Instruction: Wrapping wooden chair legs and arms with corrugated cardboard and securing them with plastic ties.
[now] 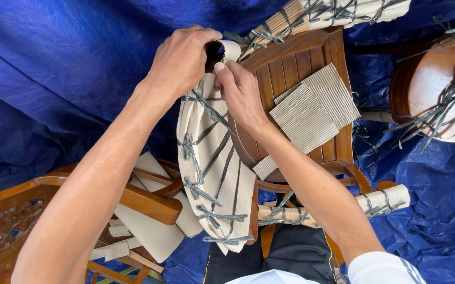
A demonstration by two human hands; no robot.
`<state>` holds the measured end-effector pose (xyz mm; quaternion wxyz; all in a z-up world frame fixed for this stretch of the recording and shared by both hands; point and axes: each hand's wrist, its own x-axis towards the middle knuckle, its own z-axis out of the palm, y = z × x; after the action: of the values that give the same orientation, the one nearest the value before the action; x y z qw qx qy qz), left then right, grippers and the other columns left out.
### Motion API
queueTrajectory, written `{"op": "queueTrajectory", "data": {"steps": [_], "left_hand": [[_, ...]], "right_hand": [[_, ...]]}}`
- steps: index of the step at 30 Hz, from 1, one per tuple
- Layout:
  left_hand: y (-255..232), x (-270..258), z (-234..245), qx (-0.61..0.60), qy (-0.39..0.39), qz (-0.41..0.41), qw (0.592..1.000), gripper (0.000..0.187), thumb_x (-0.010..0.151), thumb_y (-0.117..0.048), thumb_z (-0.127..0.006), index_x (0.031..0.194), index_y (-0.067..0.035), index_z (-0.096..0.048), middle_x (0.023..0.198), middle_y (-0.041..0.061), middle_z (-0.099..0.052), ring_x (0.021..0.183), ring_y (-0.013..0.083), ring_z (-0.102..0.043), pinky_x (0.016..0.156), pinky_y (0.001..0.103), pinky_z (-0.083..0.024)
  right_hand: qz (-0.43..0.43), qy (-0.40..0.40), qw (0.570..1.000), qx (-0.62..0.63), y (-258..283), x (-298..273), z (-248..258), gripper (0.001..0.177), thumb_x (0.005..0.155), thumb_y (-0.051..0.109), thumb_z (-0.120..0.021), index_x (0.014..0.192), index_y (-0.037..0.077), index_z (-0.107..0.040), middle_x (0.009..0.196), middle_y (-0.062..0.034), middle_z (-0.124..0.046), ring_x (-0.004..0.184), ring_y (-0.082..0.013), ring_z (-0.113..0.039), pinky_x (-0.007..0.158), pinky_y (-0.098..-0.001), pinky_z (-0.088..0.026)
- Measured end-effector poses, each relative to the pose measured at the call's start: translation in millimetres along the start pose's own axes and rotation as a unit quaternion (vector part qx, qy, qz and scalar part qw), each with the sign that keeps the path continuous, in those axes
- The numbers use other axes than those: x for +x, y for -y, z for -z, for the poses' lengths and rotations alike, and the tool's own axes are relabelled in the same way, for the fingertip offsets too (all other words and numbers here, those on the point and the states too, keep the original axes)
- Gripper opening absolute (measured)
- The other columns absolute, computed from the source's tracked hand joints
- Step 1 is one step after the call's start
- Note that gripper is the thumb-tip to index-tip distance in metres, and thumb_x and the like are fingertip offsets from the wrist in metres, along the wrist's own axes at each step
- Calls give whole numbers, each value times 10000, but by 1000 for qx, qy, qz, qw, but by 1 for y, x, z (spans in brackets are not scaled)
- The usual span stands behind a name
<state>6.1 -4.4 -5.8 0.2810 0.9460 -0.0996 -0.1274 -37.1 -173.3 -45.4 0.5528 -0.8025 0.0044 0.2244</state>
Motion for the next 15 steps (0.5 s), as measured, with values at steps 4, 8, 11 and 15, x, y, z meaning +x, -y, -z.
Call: {"op": "queueTrajectory", "data": {"steps": [4,8,11,15], "left_hand": [[-13,-2,7,-23,-29,8,999,388,926,75,-573,1306,6,-612,1195,259,-672,1037,446,-677,860,513,-550],[-13,-11,-3,-62,-133,-54,988,500,890,28,-643,1344,121,-456,1269,307,-553,1077,468,-639,883,486,-553],[-31,-19,5,-115,-146,0,983,287,910,28,-658,1132,109,-496,1135,231,-494,971,396,-611,846,455,-549],[-32,-32,-4,-94,-135,5,986,222,944,-121,-797,968,8,-618,1161,140,-496,958,273,-631,793,378,-562]], "right_hand": [[-62,-45,981,180,-67,5,-22,395,1099,334,-433,1110,-5,-637,982,-93,-678,789,-127,-620,662,-308,-537],[-114,-68,959,250,-101,23,-32,332,1048,271,-463,1180,18,-633,1111,-28,-715,832,-106,-676,643,-260,-570],[-157,-80,954,242,-112,35,-38,303,1019,226,-541,1197,9,-655,1073,-41,-732,849,-112,-703,624,-247,-570],[-209,-130,922,298,-117,37,-48,358,979,291,-647,1179,-6,-666,1006,-80,-729,811,-122,-684,560,-255,-527]]}}
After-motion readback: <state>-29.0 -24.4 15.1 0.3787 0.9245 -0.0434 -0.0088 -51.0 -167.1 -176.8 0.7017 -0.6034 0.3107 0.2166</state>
